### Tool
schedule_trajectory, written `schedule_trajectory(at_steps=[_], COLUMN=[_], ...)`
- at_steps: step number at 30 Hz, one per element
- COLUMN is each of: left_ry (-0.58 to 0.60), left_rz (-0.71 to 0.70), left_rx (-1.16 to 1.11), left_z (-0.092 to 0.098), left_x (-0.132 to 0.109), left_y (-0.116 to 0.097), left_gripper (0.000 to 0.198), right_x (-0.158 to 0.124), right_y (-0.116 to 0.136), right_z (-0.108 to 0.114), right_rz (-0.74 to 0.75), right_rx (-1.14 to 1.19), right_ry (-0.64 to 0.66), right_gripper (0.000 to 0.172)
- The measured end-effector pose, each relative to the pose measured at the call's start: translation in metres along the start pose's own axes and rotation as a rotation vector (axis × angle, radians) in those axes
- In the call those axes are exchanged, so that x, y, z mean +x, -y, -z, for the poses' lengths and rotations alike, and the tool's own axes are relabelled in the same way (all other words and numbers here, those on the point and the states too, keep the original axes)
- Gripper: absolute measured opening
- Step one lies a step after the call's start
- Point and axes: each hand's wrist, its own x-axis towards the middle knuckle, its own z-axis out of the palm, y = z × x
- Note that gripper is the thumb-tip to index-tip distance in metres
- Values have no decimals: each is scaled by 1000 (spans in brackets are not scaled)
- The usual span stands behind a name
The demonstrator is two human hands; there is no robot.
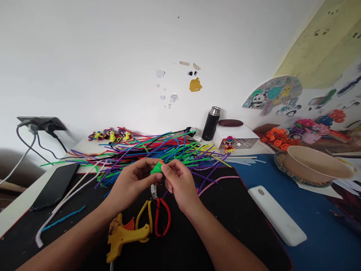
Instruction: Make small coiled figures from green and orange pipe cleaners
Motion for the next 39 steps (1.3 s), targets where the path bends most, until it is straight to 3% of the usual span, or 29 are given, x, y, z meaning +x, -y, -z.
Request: schedule_trajectory(at_steps=[39], left_ry=[1], left_rz=[13], left_rx=[43], left_z=[1], left_x=[4], left_y=[2], left_gripper=[44], right_x=[0], right_y=[-2], right_z=[0], right_rz=[-35], right_rx=[-42], right_ry=[-19], right_gripper=[53])
